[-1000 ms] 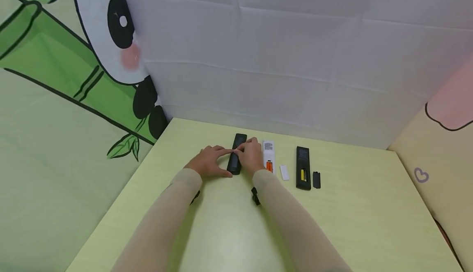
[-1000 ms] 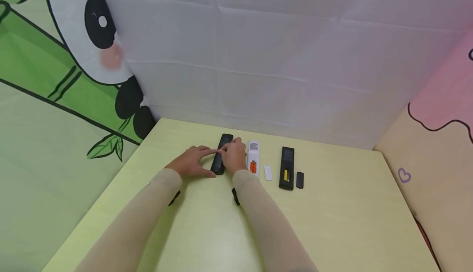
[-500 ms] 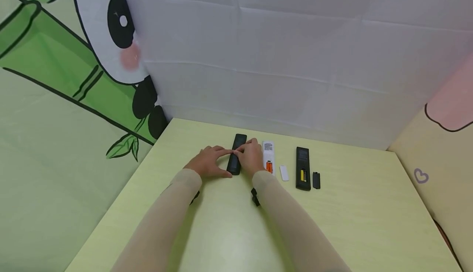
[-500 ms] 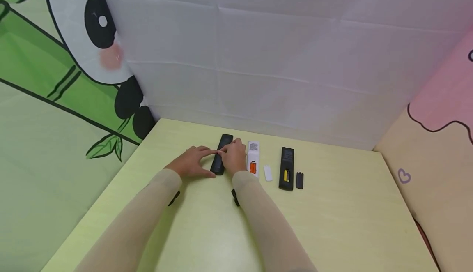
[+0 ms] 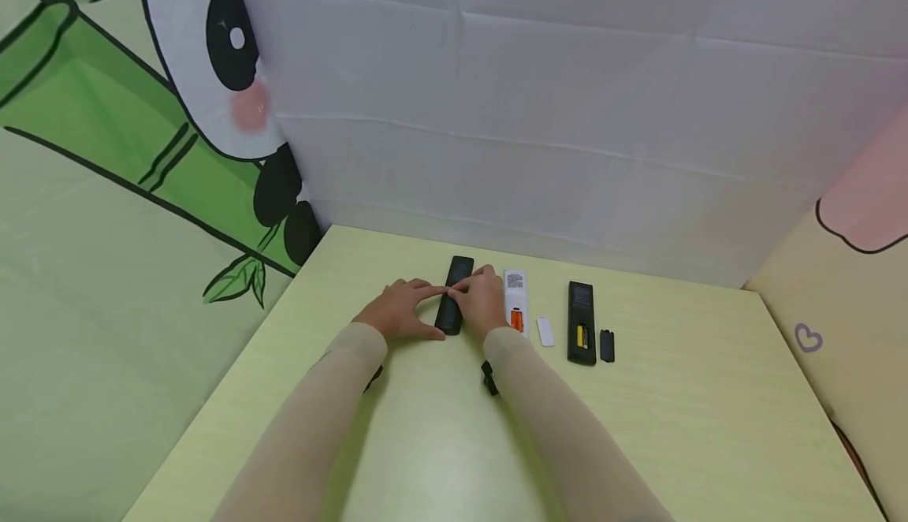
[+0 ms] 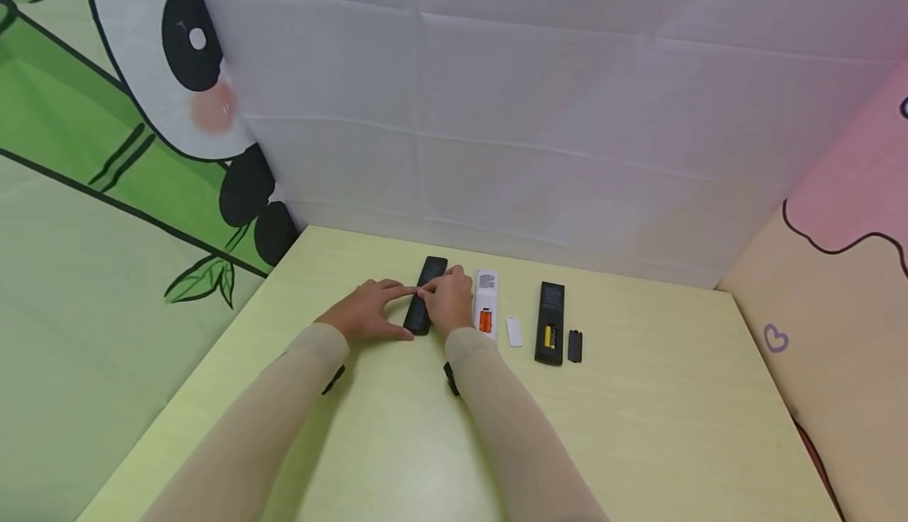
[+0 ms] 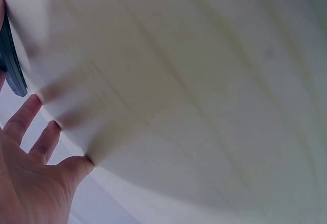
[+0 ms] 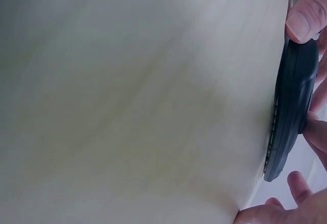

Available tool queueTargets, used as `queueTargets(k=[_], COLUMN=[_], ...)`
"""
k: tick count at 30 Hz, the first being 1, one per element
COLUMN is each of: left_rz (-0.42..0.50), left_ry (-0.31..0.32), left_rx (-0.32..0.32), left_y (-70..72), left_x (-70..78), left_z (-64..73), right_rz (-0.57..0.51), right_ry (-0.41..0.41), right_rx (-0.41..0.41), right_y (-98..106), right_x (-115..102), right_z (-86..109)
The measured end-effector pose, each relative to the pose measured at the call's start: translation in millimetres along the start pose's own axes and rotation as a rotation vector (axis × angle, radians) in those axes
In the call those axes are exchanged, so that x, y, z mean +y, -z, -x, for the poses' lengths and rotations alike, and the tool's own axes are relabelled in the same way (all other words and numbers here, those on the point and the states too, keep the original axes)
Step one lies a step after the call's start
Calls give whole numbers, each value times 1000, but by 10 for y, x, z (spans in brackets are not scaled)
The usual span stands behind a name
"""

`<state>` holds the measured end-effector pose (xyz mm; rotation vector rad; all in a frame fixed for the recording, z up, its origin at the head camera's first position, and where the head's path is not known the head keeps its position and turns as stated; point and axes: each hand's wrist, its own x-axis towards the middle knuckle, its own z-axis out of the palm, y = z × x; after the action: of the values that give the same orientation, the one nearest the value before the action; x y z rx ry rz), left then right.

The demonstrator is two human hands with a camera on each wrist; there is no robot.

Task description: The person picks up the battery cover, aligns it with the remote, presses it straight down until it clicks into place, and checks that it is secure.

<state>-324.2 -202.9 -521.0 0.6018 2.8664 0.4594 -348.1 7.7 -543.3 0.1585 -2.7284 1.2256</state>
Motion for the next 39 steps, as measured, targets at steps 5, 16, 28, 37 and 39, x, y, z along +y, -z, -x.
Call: queueTargets(k=[5, 16, 28, 37, 39], left_rz=[1, -8, 7, 8, 8], left_ry=[-1, -4, -6, -6, -4], left_rx=[0, 0, -6, -4, -6], left_y=[8, -6, 10, 13, 14], left_x=[4, -14, -11, -1, 3], left_z=[12, 0, 29, 31, 32], right_rz=[-9, 63, 46, 53, 50], right_ry=[-25, -19, -12, -2, 2], right_rx=[-10, -25, -25, -21, -20], right_y=[37, 59, 66, 47, 42], right_x=[-64, -110, -123, -96, -89], right_z=[42, 61, 86, 75, 76])
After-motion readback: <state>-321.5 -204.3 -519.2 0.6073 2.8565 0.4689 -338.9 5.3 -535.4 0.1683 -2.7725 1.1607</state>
